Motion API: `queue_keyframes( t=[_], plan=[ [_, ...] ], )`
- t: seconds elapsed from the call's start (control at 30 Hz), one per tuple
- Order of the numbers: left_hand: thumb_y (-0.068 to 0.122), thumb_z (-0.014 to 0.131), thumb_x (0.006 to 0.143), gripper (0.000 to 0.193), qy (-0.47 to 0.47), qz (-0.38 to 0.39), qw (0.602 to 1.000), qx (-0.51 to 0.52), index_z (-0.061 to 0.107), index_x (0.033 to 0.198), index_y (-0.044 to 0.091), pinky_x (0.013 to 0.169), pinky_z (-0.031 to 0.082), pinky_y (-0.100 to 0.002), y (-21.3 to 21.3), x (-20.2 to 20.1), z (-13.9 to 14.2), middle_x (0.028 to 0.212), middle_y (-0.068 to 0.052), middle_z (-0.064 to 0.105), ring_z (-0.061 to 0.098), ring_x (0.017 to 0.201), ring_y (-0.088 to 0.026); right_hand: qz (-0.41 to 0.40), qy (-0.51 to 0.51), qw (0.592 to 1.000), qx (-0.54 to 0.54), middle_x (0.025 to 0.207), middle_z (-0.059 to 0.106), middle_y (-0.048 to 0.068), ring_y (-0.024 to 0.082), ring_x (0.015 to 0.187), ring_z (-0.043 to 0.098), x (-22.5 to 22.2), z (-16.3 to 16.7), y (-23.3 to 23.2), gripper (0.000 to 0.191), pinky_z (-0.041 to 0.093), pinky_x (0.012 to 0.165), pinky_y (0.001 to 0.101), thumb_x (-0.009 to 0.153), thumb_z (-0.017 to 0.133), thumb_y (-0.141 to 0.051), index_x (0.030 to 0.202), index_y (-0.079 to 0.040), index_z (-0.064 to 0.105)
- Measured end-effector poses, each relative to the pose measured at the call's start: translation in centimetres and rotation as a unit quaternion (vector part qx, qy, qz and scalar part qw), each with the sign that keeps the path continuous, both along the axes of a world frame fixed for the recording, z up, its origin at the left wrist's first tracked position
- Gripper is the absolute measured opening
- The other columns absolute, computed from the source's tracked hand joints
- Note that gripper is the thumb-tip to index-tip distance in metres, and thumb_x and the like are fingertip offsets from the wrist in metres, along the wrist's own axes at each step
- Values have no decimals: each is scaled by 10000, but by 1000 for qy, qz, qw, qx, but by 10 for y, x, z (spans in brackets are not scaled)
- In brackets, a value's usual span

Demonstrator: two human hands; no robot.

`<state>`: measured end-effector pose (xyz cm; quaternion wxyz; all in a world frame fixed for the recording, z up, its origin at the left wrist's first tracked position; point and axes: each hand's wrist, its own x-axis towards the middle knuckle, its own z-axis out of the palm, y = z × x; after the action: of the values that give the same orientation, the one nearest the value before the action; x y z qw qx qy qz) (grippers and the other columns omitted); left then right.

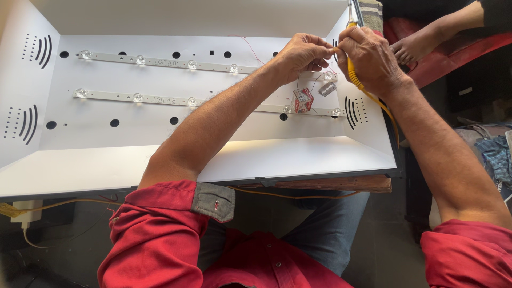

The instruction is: The person solders wire connections on LED light strips seated inside a disassembled television backlight panel on a workbench. They hold a soldering iron, position wires against the strip terminals, and solder the joints, then reach into a drawer under the bench.

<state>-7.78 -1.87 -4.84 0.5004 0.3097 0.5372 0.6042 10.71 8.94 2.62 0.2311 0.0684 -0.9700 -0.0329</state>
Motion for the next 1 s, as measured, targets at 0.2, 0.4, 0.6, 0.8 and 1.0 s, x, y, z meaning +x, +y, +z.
queue_keyframes(
  t=[0.2, 0.4, 0.6, 0.8, 1.0],
  plan=[
    [149, 749, 888, 190, -14, 7, 1000, 2, 735, 1023, 17, 729, 632, -292, -1, 0, 3, 844, -69, 733, 730, 734, -127, -59, -17, 989, -137, 1130, 686, 98, 219, 948, 696, 0, -4, 7, 151, 598, 836, 378, 1116, 665, -105, 1010, 2, 675],
    [111, 739, 871, 152, -49, 22, 998, -21, 745, 979, 3, 744, 634, -317, -2, 2, 9, 827, -82, 729, 727, 725, -149, 40, 72, 996, -37, 1194, 645, 96, 265, 1124, 668, 11, 4, 0, 84, 604, 978, 412, 1117, 720, -6, 1180, -10, 665],
    [114, 734, 859, 120, -58, 15, 998, -27, 737, 918, 10, 751, 621, -334, -2, 1, 12, 791, -78, 722, 722, 726, -156, 21, 31, 998, 52, 1252, 650, 73, 278, 1144, 662, 7, 8, -1, 248, 601, 914, 421, 1002, 760, -25, 1234, -74, 684],
    [121, 739, 857, 113, -47, 8, 998, -40, 731, 897, 16, 747, 615, -340, 1, -1, 11, 786, -72, 720, 715, 735, -155, 31, 30, 996, 81, 1258, 664, 52, 258, 1134, 684, 6, 6, 3, 243, 607, 930, 395, 1004, 763, -36, 1243, -71, 742],
    [138, 769, 857, 148, -27, 2, 999, -37, 737, 938, 19, 754, 629, -344, 3, -2, 6, 788, -64, 729, 727, 737, -152, 42, 24, 992, 117, 1198, 674, 46, 246, 1105, 697, 4, 8, 7, 159, 609, 941, 401, 995, 774, -89, 1150, -63, 749]
  ],
)
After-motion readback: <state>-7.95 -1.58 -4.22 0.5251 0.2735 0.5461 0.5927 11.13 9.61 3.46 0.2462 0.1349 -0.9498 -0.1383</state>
